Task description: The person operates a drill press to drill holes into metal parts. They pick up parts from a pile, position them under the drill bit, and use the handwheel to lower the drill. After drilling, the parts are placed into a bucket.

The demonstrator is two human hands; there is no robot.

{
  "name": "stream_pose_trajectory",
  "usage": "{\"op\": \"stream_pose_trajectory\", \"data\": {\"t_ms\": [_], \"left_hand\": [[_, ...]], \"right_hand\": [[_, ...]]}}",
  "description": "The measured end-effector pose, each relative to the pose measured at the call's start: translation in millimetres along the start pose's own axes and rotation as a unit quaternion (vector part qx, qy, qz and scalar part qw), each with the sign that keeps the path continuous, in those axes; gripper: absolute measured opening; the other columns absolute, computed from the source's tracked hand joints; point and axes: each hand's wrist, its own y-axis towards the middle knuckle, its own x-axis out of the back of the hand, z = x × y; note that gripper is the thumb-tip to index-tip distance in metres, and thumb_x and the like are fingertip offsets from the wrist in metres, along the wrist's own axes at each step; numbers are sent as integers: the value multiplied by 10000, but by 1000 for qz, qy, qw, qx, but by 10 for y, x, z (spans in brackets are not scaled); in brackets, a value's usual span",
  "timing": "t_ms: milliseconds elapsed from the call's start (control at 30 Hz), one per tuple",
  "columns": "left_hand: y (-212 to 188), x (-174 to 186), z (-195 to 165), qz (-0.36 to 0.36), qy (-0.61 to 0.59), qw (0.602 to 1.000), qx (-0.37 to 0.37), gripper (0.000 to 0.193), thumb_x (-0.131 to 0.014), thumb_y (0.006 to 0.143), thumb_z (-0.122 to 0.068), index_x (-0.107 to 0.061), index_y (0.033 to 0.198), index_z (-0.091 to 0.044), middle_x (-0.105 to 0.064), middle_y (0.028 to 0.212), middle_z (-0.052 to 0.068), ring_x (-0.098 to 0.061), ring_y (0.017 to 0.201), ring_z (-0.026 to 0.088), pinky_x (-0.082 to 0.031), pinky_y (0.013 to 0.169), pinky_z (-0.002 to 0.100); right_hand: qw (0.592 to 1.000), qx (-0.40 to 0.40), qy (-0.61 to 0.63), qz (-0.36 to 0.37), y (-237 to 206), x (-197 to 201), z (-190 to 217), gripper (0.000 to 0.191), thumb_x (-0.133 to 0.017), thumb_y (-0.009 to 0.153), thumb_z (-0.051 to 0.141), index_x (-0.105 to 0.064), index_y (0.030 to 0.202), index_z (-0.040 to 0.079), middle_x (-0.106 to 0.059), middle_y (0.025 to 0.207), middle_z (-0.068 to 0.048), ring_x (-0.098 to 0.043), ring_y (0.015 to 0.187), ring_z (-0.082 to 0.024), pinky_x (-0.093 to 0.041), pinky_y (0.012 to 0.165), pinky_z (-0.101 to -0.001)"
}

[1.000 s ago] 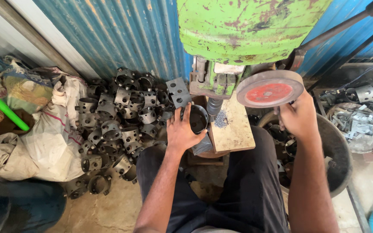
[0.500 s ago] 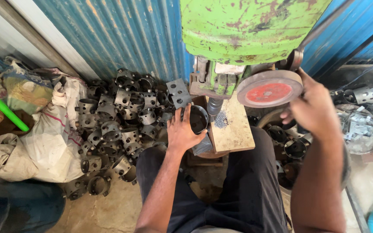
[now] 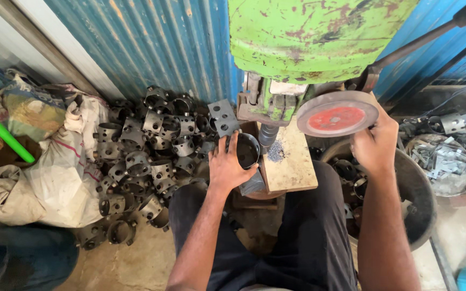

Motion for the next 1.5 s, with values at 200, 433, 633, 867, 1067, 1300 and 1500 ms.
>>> {"op": "stream_pose_trajectory", "data": {"t_ms": [200,433,633,867,1067,1300,1500], "left_hand": [[-6,6,-7,3,-2,1000,2,1146,-900,596,-512,-381,1542,-128,-445,1420,187,-555,1225,427,-413,1021,586],[13,14,0,5,4,1000,-2,1138,-897,602,-511,-385,1543,-126,-439,1434,194,-564,1201,437,-422,1019,579],[0,21,6,23,9,1000,-4,1139,-889,622,-511,-363,1562,-140,-429,1438,202,-557,1213,448,-427,1010,597],[1,44,-3,32,11,999,4,1147,-889,613,-499,-355,1568,-154,-427,1444,188,-550,1225,447,-429,1012,610],[8,33,-14,12,10,1000,-7,1155,-903,596,-509,-362,1546,-136,-424,1431,201,-539,1241,449,-415,1023,610],[20,33,-3,28,9,1000,1,1163,-897,607,-514,-350,1563,-143,-420,1447,196,-533,1254,435,-420,1025,604],[31,18,9,26,6,1000,1,1163,-898,604,-510,-351,1563,-143,-424,1447,193,-530,1267,431,-420,1033,601]], "right_hand": [[1000,2,3,-8,-16,8,-73,282,-542,991,-31,-713,1212,4,-629,749,17,-507,559,-32,-378,499,-229],[1000,6,-14,-13,-3,-5,-68,292,-535,989,-27,-715,1218,4,-628,739,7,-512,563,-42,-388,510,-232],[995,78,-52,15,-5,50,-25,281,-544,1009,-25,-690,1248,-6,-672,842,1,-565,703,-51,-446,634,-229],[998,38,-51,-3,-14,18,-75,288,-544,997,-10,-708,1233,10,-638,773,-1,-518,609,-52,-404,560,-232],[996,64,-55,-10,-7,30,-175,253,-551,996,-34,-703,1198,-27,-656,810,-12,-541,667,-40,-431,595,-229],[999,25,-29,-19,-17,10,-216,244,-530,999,-33,-703,1169,-25,-637,756,-12,-539,624,-34,-419,560,-227],[996,81,-37,-15,9,-12,-182,256,-528,989,-50,-695,1183,-37,-668,843,-17,-561,720,-41,-448,647,-225]]}}
